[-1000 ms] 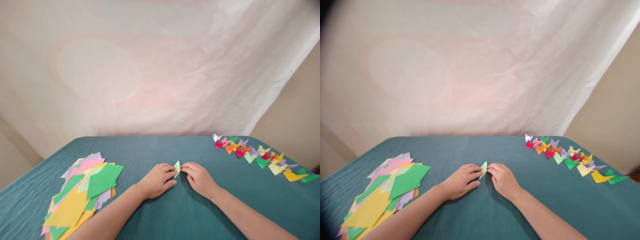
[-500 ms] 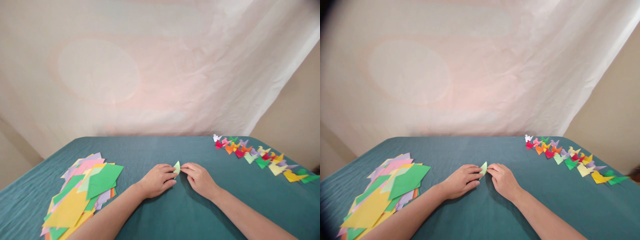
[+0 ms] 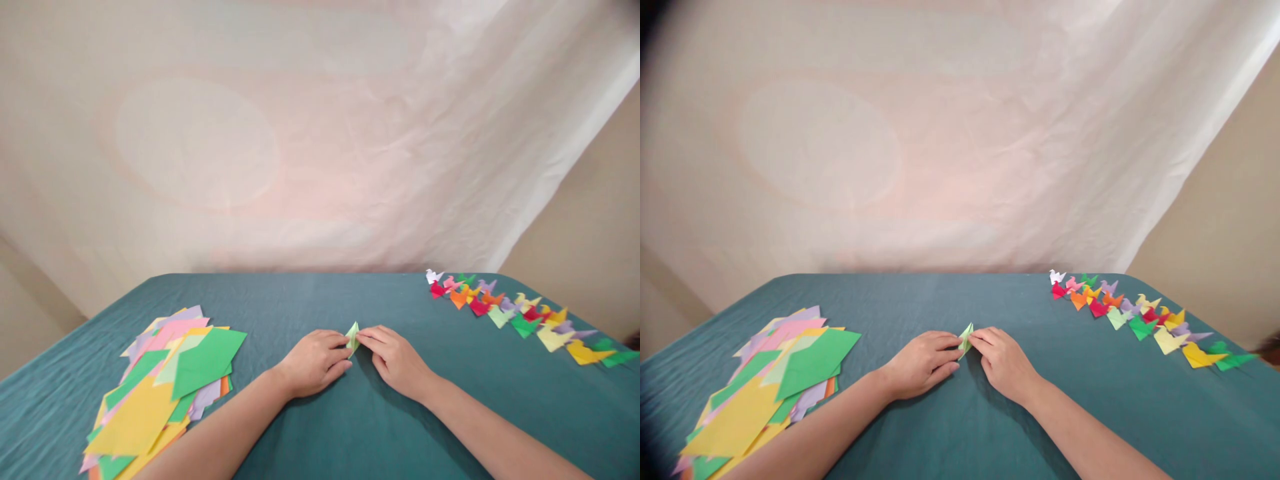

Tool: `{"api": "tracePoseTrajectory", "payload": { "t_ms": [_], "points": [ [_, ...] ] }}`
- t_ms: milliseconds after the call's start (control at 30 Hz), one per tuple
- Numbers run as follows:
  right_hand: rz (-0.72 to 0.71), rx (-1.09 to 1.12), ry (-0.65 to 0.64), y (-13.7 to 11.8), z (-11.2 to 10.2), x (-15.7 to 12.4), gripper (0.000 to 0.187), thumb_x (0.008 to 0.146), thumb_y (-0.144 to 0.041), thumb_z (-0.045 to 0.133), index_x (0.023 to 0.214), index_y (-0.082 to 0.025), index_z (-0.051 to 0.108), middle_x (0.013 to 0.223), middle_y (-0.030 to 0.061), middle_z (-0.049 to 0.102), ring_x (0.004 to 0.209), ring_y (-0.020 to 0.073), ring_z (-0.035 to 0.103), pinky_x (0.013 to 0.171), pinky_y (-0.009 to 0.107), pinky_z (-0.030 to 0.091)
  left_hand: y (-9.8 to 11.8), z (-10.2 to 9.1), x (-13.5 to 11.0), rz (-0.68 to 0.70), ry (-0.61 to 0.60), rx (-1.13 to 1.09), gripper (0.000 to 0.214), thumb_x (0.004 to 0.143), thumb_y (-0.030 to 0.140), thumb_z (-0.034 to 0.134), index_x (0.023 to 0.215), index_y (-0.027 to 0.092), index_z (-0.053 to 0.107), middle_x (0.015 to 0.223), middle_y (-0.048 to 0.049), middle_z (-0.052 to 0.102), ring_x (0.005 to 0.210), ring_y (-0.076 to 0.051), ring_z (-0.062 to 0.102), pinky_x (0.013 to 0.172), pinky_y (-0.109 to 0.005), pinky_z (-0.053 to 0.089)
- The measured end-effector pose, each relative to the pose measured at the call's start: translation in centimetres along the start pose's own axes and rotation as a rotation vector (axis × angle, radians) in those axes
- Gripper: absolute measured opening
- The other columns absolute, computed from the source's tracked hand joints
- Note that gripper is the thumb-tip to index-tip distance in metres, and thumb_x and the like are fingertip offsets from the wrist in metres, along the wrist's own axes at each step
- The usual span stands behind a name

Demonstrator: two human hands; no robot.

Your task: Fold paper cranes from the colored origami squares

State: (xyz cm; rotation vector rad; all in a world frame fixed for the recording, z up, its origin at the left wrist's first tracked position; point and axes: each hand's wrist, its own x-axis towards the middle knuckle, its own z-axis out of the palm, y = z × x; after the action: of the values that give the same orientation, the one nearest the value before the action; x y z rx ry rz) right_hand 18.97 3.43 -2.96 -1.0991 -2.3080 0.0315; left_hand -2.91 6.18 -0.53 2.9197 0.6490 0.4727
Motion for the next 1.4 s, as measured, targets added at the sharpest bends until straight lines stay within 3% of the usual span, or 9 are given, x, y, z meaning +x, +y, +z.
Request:
{"api": "tracePoseTrajectory", "payload": {
  "t_ms": [400,567,767,1200,1400],
  "points": [
    [0.005,0.001,-0.024,0.3,0.3,-0.1,0.046,0.078,-0.001,0.039,0.118,-0.019,0.055,0.105,0.0086,0.061,0.097,0.0207,0.053,0.084,0.04,0.046,0.1,0.0,0.0,0.018,0.048,-0.021,0.032,0.093,0.029,0.036,0.096,0.018,0.066,0.102,-0.0074,0.065,0.097,-0.02,0.058,0.089,-0.034,0.042],
    [0.013,-0.009,-0.043,0.1,0.2,0.0,0.042,0.083,-0.005,0.041,0.12,-0.02,0.052,0.106,0.0086,0.06,0.097,0.0217,0.053,0.083,0.04,0.046,0.2,-0.3,0.1,0.031,0.044,-0.038,0.03,0.092,0.028,0.036,0.097,0.017,0.065,0.102,-0.0077,0.065,0.097,-0.019,0.058,0.089,-0.033,0.042],
    [0.03,-0.075,-0.082,-0.7,0.0,0.2,0.031,0.088,-0.022,0.047,0.119,-0.02,0.051,0.106,0.0087,0.059,0.095,0.0218,0.052,0.08,0.039,0.045,0.3,-0.4,0.1,0.024,0.027,-0.033,0.029,0.092,0.027,0.036,0.098,0.017,0.063,0.099,-0.007,0.065,0.097,-0.019,0.057,0.089,-0.033,0.041],
    [0.073,-0.122,-0.183,-1.4,-0.6,0.4,0.035,0.09,-0.032,0.046,0.123,-0.024,0.048,0.112,0.0071,0.054,0.099,0.0227,0.048,0.084,0.038,0.041,0.2,-0.4,0.0,0.079,0.061,-0.024,0.028,0.091,0.027,0.038,0.096,0.019,0.064,0.099,-0.0068,0.063,0.096,-0.019,0.055,0.087,-0.034,0.04],
    [0.085,-0.139,-0.196,-1.5,-0.6,0.5,0.035,0.089,-0.033,0.047,0.123,-0.025,0.048,0.111,0.0073,0.053,0.098,0.0231,0.048,0.083,0.039,0.041,0.5,-0.7,0.1,0.02,0.07,0.0,0.028,0.091,0.027,0.037,0.092,0.017,0.063,0.092,-0.007,0.063,0.09,-0.019,0.055,0.084,-0.034,0.04]
  ]
}}
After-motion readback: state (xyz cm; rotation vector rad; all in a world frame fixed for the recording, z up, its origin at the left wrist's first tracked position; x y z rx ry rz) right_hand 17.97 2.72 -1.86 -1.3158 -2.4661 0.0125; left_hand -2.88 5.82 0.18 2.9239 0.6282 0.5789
